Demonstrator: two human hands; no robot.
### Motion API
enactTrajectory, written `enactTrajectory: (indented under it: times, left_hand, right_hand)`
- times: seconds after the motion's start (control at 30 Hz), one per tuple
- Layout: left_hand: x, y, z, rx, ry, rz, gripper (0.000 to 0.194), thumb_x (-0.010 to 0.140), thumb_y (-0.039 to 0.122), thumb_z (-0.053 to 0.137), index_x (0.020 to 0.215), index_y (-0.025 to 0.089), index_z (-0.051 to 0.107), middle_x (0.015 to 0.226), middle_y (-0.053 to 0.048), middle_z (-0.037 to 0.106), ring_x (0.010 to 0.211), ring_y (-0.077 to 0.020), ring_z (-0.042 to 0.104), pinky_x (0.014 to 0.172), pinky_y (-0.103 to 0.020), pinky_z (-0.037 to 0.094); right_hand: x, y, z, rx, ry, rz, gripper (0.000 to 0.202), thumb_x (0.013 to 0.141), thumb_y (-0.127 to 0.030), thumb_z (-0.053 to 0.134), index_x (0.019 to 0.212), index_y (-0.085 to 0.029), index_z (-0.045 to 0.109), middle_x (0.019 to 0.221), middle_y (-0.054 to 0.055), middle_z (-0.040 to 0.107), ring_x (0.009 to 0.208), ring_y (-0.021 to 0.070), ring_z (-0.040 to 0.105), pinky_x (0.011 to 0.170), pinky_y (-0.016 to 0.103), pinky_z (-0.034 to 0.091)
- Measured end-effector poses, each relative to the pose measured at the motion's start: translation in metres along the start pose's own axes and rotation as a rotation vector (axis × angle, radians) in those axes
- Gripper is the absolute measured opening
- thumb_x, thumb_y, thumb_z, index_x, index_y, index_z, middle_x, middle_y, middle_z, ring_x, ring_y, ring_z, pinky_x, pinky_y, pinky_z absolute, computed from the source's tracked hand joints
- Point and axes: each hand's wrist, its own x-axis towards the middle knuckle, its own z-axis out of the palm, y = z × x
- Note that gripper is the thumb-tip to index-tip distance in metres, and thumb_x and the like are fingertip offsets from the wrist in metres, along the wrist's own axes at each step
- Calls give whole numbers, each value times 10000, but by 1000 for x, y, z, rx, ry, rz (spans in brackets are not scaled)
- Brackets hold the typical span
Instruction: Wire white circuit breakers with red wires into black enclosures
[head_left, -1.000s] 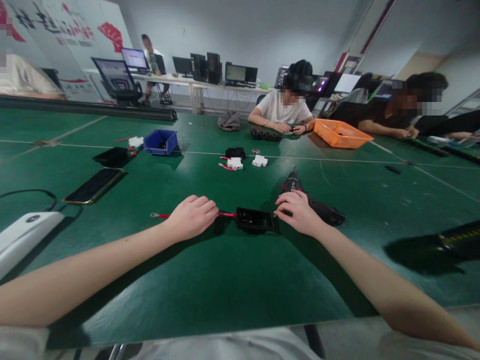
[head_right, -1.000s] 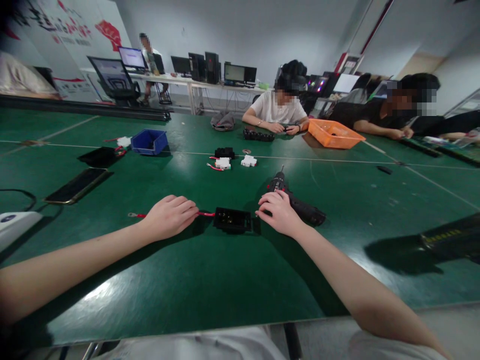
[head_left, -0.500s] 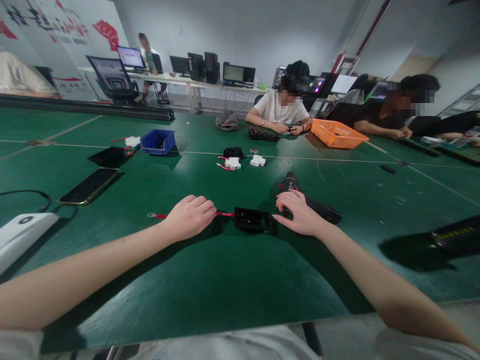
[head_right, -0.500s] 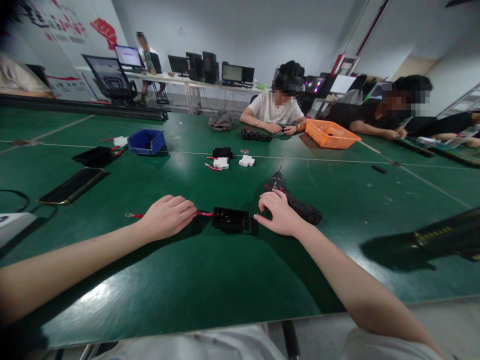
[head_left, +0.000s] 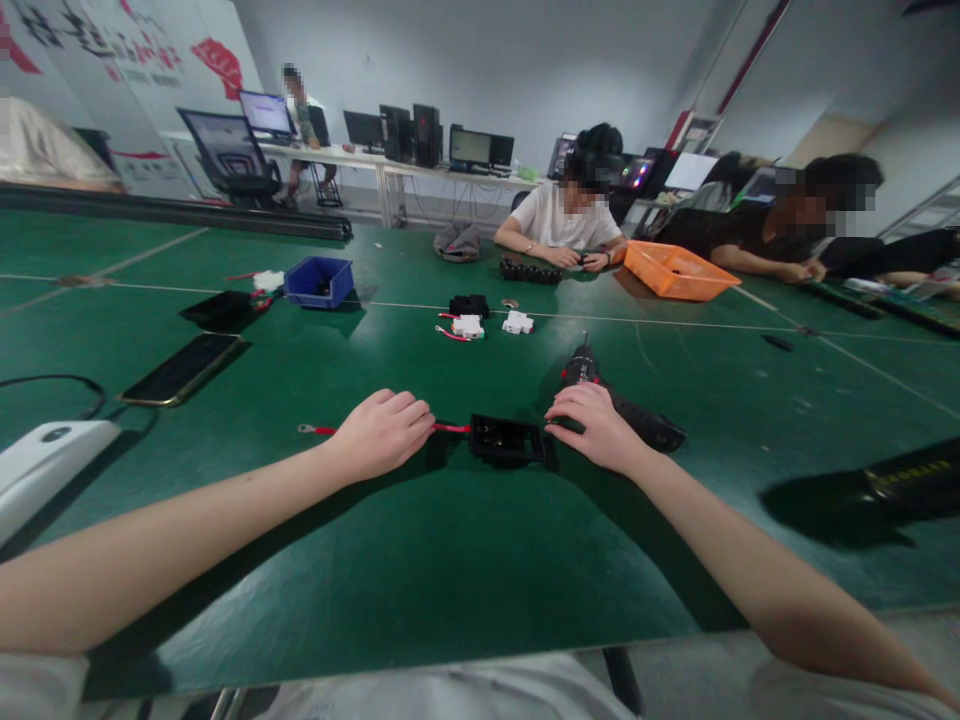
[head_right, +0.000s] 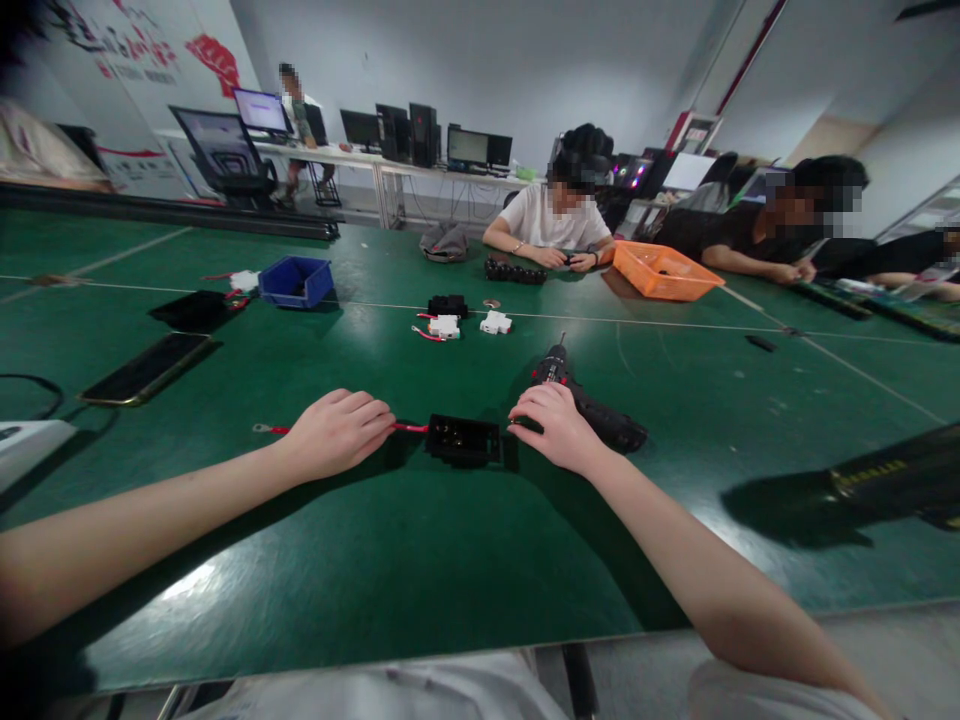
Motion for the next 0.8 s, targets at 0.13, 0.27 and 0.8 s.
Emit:
enactTrajectory:
  times: [0.13,0.27,0.8]
  left_hand:
    - [0,0,0,15,0,3,176,997,253,536,983,187,698,918,-54,683,853,-190,600,678,-352,386]
    - [0,0,1,28,-4,2,198,1010,267,515,990,189,695,917,-52,685,853,-188,603,678,-350,380]
    - [-1,-1,2,31,-4,5,196,1010,269,520,987,184,695,936,-54,688,867,-191,604,682,-354,379]
  right_hand:
    - [1,-7,1,1,16,28,172,977,-391,604,981,-240,686,925,63,705,966,266,633,946,460,426]
    - [2,-12,0,69,4,25,150,990,-341,573,958,-230,668,893,69,690,900,256,621,845,422,488]
    - [2,-15,2,-170,131,74,255,968,-257,527,1166,-201,677,1294,142,639,1190,322,605,1035,480,471]
